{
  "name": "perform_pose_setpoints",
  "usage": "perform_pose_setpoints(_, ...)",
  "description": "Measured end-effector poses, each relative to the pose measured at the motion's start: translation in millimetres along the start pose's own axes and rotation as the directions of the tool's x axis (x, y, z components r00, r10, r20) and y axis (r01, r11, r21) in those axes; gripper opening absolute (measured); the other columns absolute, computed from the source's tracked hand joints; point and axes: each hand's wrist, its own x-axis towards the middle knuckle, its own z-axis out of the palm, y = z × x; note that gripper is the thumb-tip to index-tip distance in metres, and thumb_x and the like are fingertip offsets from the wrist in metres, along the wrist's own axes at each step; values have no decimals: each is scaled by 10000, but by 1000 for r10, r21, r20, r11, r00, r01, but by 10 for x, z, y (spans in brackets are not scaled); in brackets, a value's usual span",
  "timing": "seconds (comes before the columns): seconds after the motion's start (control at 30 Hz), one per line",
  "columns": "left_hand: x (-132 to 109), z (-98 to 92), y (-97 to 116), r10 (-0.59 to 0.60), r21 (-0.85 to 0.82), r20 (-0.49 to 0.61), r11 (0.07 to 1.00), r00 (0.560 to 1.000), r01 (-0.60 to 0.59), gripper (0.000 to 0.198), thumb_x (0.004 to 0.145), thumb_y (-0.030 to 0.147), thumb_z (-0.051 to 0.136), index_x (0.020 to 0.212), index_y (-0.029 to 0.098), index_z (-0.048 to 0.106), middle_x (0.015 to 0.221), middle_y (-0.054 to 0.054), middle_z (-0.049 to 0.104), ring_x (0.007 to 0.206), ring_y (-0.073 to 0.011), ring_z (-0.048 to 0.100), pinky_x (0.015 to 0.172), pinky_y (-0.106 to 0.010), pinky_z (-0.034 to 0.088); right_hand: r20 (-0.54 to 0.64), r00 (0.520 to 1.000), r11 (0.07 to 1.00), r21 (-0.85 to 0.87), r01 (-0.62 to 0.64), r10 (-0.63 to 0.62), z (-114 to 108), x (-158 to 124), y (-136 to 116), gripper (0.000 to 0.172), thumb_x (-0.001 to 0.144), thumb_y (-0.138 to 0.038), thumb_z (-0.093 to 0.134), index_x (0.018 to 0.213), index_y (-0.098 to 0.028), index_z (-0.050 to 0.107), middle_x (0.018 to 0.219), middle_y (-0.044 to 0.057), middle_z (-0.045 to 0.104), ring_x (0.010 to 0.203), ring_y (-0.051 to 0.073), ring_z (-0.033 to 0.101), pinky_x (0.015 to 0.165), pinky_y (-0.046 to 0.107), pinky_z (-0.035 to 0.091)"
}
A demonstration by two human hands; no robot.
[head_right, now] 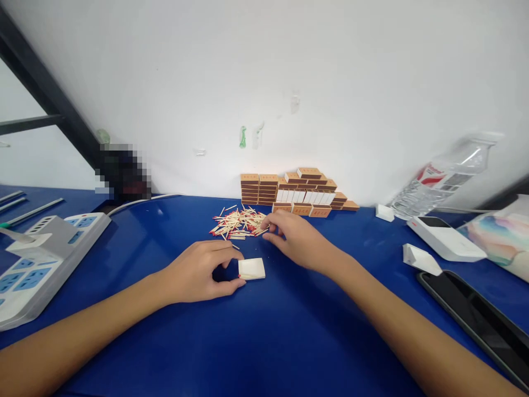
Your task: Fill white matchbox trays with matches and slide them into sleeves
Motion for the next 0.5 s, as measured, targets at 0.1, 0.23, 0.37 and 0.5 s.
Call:
perform_pose_setpoints(0.1, 2, -1, -28, -2, 14, -7, 1000, 1000, 2, 295, 894, 425, 684, 1101, 217, 711, 864, 8, 662, 770, -159, 628, 705, -297, 471, 36, 999, 999, -45, 17, -16, 36, 190, 233, 137, 937, -264, 630, 1050, -214, 689, 936, 63, 635, 846, 204, 582, 770, 338, 453)
perform_pose_setpoints(0.23, 5, -11, -53, 18, 63, -13, 998, 1000, -17, 306, 904, 425, 673, 1112, 203, 705, 895, 0, 672, 785, -165, 634, 719, -310, 477, 63, 998, 999, -36, 0, 3, 84, 255, 316, 106, 955, -297, 616, 962, -204, 666, 913, 61, 618, 815, 193, 570, 746, 321, 448)
perform_pose_setpoints(0.37, 12, -17, -51, 27, 81, -12, 996, 1000, -26, 310, 908, 425, 672, 1115, 197, 701, 909, -6, 681, 789, -167, 638, 705, -307, 475, 92, 996, 999, -48, -8, 12, 47, 195, 292, 152, 950, -344, 629, 900, -204, 659, 908, 68, 617, 819, 200, 565, 725, 321, 439)
perform_pose_setpoints(0.5, 22, -16, -48, 33, 93, -14, 995, 999, -32, 308, 918, 431, 665, 1115, 197, 697, 925, -12, 687, 801, -168, 646, 726, -307, 486, 100, 995, 998, -58, -13, 19, 17, 141, 275, 171, 954, -359, 609, 923, -199, 660, 941, 81, 622, 835, 206, 568, 736, 331, 445)
